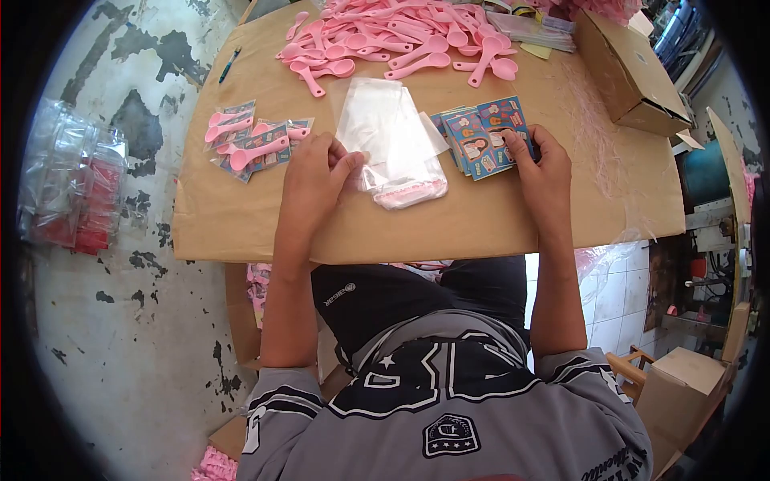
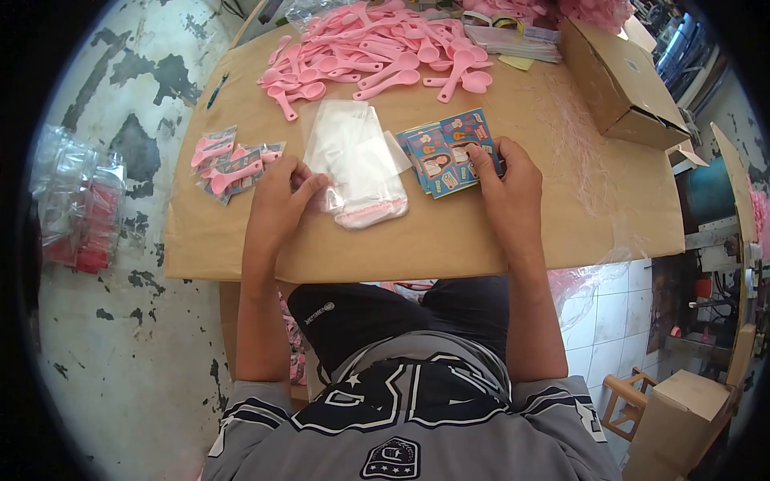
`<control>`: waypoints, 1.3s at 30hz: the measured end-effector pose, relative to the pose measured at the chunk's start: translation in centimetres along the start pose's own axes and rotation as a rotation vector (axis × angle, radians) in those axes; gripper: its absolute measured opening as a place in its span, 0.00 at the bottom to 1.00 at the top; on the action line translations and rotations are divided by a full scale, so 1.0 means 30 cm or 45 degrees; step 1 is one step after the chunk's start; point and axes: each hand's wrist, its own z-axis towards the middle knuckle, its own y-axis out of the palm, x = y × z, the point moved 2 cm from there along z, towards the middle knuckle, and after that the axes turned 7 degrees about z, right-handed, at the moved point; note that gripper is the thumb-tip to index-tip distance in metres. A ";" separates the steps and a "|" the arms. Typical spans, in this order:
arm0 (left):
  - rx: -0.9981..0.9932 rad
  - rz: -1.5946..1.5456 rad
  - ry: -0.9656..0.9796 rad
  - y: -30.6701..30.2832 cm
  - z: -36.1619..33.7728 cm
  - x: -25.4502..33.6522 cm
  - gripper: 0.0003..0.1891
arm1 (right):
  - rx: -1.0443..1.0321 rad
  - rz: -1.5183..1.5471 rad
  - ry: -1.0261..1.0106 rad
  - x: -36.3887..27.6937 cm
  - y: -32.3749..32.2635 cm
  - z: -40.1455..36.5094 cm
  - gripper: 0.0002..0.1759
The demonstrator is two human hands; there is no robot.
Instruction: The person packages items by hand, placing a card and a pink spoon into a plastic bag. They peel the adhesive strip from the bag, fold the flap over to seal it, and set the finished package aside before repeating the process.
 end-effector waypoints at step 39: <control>-0.133 -0.417 0.395 -0.009 -0.269 0.314 0.15 | -0.607 0.677 0.167 -0.169 0.119 -0.021 0.14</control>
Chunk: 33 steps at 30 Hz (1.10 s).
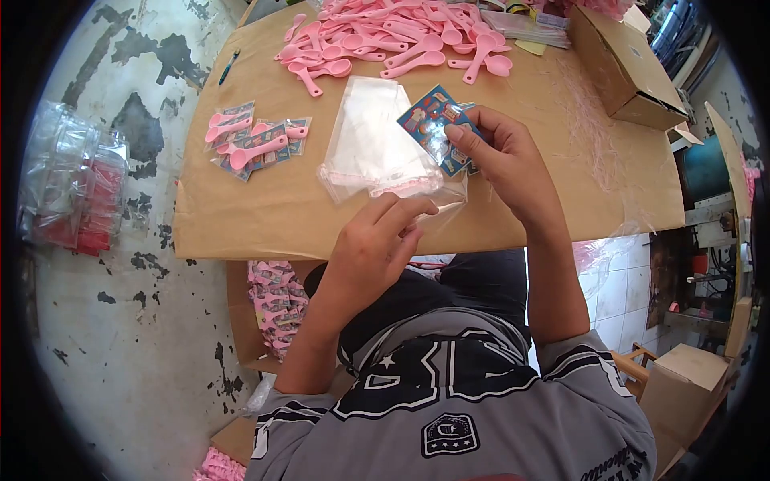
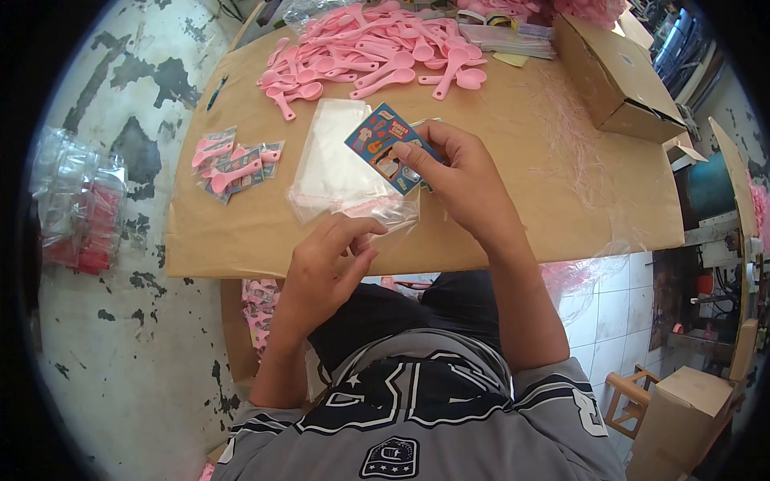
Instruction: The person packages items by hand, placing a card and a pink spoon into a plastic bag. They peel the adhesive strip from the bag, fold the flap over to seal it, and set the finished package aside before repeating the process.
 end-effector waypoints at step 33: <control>0.614 -1.503 -0.591 0.012 0.075 -0.153 0.12 | 0.255 -0.047 -0.065 -0.008 -0.004 -0.198 0.13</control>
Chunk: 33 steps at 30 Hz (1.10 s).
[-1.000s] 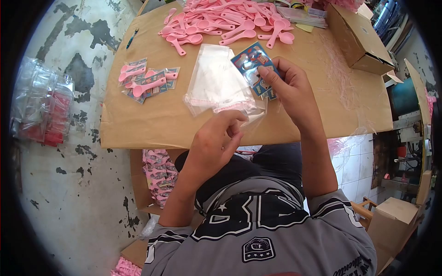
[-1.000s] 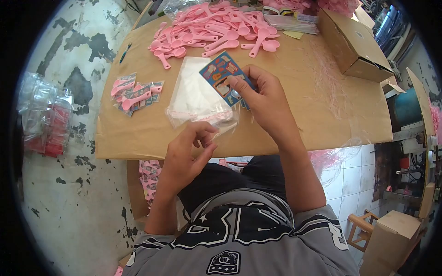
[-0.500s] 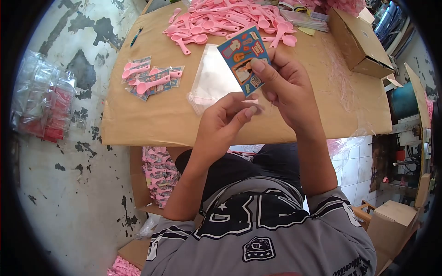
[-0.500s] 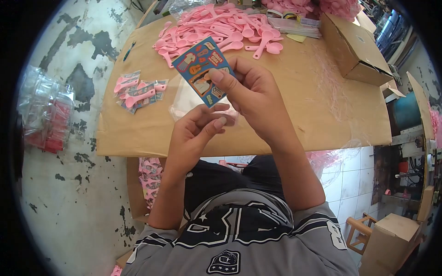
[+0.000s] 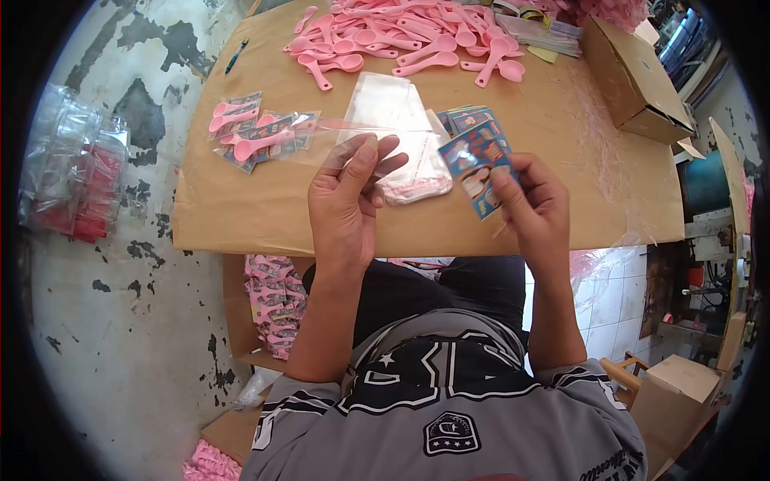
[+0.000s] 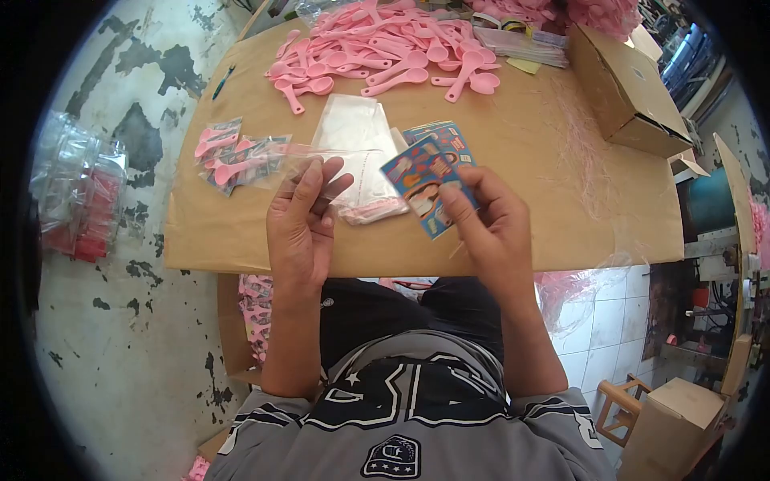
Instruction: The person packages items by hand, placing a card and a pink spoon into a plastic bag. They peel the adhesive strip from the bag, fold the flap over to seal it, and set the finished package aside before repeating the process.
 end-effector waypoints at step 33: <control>-0.100 0.036 0.192 0.106 -0.084 -0.037 0.21 | -0.157 0.354 0.030 0.069 0.184 0.036 0.09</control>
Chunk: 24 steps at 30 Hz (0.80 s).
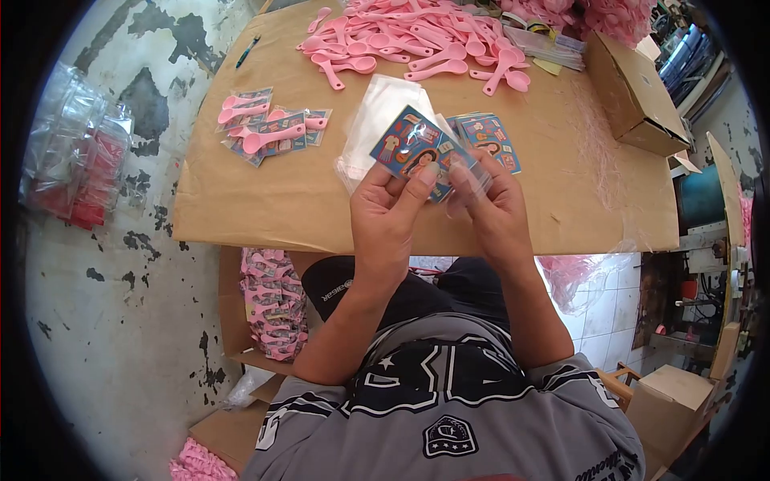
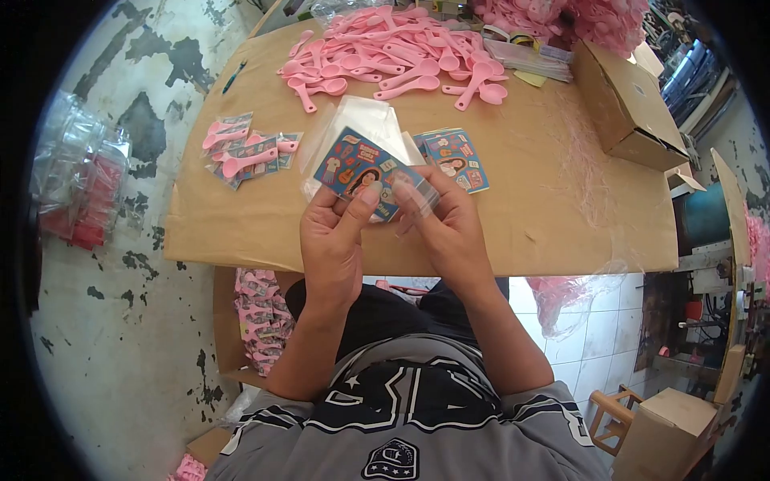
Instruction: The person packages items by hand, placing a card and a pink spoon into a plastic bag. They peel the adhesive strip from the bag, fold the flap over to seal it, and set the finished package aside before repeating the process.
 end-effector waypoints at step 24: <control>-0.078 -0.491 -0.029 -0.032 0.050 0.034 0.19 | 0.001 -0.753 -0.599 -0.023 0.031 -0.034 0.15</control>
